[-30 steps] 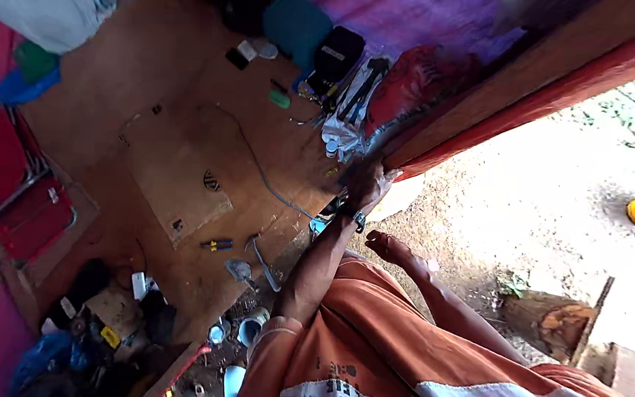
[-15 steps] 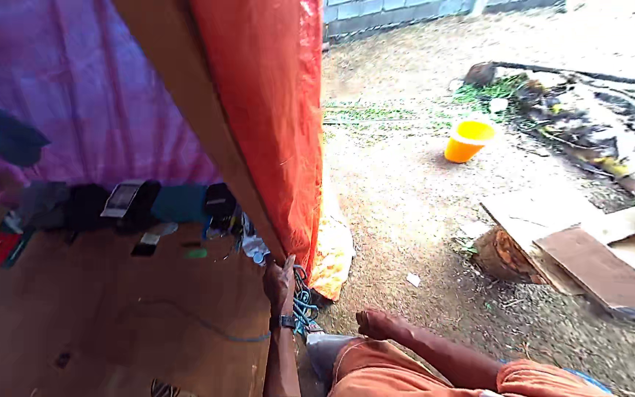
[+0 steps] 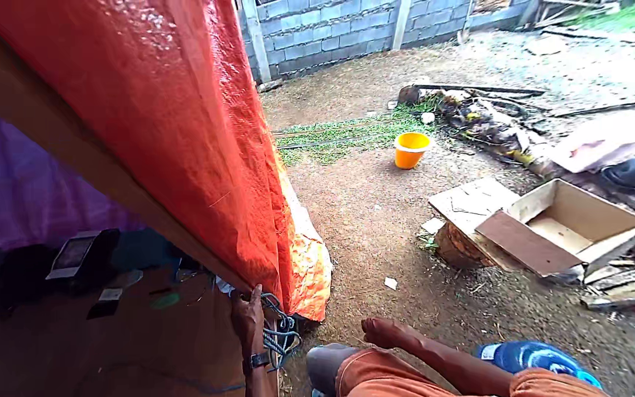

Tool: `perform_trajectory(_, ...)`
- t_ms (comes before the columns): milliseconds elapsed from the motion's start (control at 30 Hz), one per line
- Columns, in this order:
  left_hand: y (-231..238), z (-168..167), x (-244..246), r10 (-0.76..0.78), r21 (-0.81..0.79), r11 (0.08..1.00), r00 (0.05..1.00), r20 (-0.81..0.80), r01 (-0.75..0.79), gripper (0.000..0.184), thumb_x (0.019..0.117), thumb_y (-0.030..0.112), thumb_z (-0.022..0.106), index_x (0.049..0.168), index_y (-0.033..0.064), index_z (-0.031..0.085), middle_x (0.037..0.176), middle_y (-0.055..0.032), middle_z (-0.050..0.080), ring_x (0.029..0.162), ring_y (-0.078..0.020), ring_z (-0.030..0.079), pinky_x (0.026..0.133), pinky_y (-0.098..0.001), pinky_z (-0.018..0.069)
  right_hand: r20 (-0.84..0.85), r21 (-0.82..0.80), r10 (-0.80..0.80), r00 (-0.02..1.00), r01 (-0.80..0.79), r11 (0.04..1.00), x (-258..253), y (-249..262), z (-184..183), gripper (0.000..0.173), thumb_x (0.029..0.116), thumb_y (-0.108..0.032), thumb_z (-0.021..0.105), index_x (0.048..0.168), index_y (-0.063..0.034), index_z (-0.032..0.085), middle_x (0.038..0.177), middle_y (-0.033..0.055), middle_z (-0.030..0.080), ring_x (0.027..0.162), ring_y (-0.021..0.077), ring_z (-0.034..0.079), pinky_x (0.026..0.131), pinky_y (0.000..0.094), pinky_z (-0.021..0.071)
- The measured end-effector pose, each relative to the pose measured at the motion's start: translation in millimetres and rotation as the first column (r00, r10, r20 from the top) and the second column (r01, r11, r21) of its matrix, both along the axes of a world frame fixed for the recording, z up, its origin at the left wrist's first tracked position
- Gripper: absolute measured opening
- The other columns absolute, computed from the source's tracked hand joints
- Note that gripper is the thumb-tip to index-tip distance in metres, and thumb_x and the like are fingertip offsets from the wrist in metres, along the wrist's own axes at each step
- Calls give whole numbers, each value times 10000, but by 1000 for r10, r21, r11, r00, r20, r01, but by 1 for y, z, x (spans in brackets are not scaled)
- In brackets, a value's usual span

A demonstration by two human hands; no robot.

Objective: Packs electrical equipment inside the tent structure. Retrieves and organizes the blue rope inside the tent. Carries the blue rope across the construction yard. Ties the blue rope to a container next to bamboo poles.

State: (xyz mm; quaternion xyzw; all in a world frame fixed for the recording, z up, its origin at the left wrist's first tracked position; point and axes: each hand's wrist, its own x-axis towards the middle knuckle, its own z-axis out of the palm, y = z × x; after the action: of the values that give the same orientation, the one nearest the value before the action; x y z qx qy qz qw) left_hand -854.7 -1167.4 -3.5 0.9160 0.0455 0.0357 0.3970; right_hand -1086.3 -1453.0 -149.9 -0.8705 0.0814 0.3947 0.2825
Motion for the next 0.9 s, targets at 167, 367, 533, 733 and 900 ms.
perform_trajectory(167, -4, 13, -28, 8, 25, 1000, 999, -39, -8, 764, 864, 489, 800, 1431, 58, 522, 1165, -192, 701, 1059, -336, 690, 923, -581, 553, 21, 21, -78, 997, 78, 997, 0, -23, 4, 444, 1052, -399, 512, 1206, -7, 654, 1189, 255, 683, 1173, 432, 642, 974, 668, 487)
perform_trajectory(367, -36, 29, -97, -102, 122, 982, 947, -303, 144, 715, 849, 446, 821, 1313, -49, 596, 1053, -261, 701, 969, -392, 692, 882, -592, 555, 37, 106, -178, 983, 173, 979, 20, -61, 14, 470, 1070, -430, 475, 1297, -48, 629, 1221, 233, 684, 1203, 411, 639, 1014, 642, 484)
perform_trajectory(533, -122, 49, -101, -383, 144, 859, 803, -456, 491, 335, 949, 413, 685, 1057, 103, 748, 866, -91, 726, 820, -238, 705, 797, -514, 576, 7, 124, -182, 983, 180, 976, 8, -115, 1, 452, 1065, -419, 475, 1277, -56, 643, 1229, 230, 681, 1208, 410, 635, 1010, 645, 483)
perform_trajectory(733, -239, 140, -79, -791, -303, 611, 561, -243, 731, 236, 920, 380, 743, 940, 146, 735, 699, 27, 658, 581, -91, 605, 549, -299, 535, -22, 210, -286, 958, 284, 935, -7, -197, 0, 535, 1003, -445, 604, 1378, -64, 577, 1228, 238, 677, 1180, 416, 646, 1000, 644, 494)
perform_trajectory(900, -324, 207, -54, -868, -543, 390, 493, 52, 744, 240, 943, 305, 735, 987, 70, 722, 736, -19, 663, 573, -85, 585, 520, -249, 519, 142, 521, -381, 914, 258, 814, 28, -242, 69, 799, 857, -330, 835, 1486, 8, 475, 1432, 281, 548, 1297, 419, 561, 1109, 599, 422)
